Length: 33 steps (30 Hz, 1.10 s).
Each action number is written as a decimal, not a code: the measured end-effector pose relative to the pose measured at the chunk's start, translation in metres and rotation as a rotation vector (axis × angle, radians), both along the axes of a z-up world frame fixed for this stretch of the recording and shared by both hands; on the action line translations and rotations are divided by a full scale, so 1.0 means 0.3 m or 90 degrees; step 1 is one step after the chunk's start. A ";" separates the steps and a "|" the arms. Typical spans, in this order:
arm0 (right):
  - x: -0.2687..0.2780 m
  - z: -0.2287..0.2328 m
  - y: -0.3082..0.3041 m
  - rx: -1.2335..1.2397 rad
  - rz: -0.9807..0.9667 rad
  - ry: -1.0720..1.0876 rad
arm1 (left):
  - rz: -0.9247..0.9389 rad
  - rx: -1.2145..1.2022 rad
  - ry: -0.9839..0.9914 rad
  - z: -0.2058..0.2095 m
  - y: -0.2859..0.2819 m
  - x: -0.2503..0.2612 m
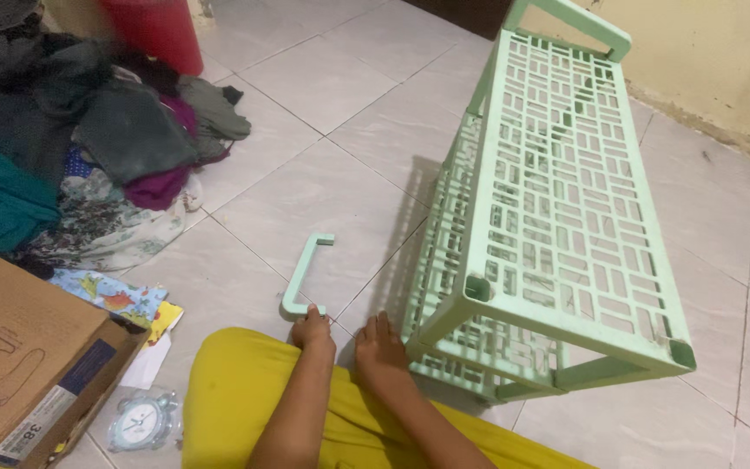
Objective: The person disassembles a light green plastic two-tier rack by hand. They remove the side handles, then detach the top shelf, and finally pull out the vertical support legs, leaving the components separated on the floor.
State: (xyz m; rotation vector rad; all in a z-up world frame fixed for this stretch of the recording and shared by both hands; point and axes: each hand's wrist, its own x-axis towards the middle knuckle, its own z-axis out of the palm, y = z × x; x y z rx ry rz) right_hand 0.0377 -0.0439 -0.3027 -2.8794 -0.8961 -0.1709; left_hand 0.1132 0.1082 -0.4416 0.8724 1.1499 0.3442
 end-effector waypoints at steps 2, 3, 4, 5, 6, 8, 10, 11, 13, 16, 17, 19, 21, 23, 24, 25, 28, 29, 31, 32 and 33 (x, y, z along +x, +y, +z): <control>-0.005 0.008 -0.014 -0.006 0.009 -0.015 | 0.017 -0.009 0.016 -0.007 0.003 -0.005; -0.005 0.015 -0.020 0.003 0.013 -0.041 | 0.024 -0.013 0.023 -0.009 0.004 -0.002; -0.006 0.023 -0.027 0.011 0.017 -0.067 | 0.033 -0.014 0.012 -0.012 0.005 0.000; -0.009 0.031 -0.034 0.007 0.010 -0.025 | 0.042 -0.015 0.001 -0.015 0.011 0.001; -0.016 0.039 -0.045 0.004 0.003 0.017 | 0.051 -0.015 -0.009 -0.019 0.012 0.003; -0.026 0.052 -0.058 0.008 -0.003 0.037 | 0.070 -0.052 -0.009 -0.023 0.023 0.005; -0.035 0.058 -0.079 0.021 -0.006 -0.006 | 0.104 -0.076 -0.019 -0.018 0.022 0.008; -0.037 0.059 -0.091 0.020 -0.008 -0.003 | 0.128 -0.082 -0.030 -0.013 0.020 0.008; -0.041 0.061 -0.119 0.018 -0.013 0.003 | 0.151 -0.101 -0.033 0.005 0.018 0.002; -0.051 0.075 -0.158 0.042 0.004 -0.062 | 0.122 -0.126 0.011 0.064 -0.004 -0.030; -0.054 0.085 -0.171 0.051 0.000 -0.051 | 0.097 -0.124 0.042 0.088 -0.011 -0.050; -0.077 0.116 -0.197 0.071 -0.008 -0.028 | 0.015 -0.012 0.117 0.142 -0.040 -0.075; -0.091 0.152 -0.223 0.055 -0.019 0.020 | -0.099 0.208 0.199 0.180 -0.091 -0.089; -0.092 0.175 -0.244 0.054 -0.032 0.050 | -0.213 0.429 0.275 0.193 -0.146 -0.097; -0.099 0.181 -0.256 0.059 -0.039 0.057 | -0.270 0.540 0.310 0.194 -0.169 -0.100; -0.105 0.182 -0.272 0.064 -0.047 0.063 | -0.310 0.476 0.186 0.195 -0.202 -0.086; -0.128 0.152 -0.319 0.130 -0.049 0.024 | -0.409 0.252 -0.103 0.211 -0.316 -0.008; -0.131 0.135 -0.334 0.202 -0.054 0.024 | -0.435 0.161 -0.143 0.228 -0.373 0.038; -0.120 0.099 -0.359 0.347 -0.060 0.025 | -0.529 0.083 -0.186 0.275 -0.451 0.111; -0.119 0.083 -0.370 0.445 -0.125 0.081 | -0.561 0.048 -0.216 0.309 -0.491 0.153; -0.122 0.071 -0.375 0.542 -0.190 0.141 | -0.592 0.011 -0.244 0.344 -0.528 0.190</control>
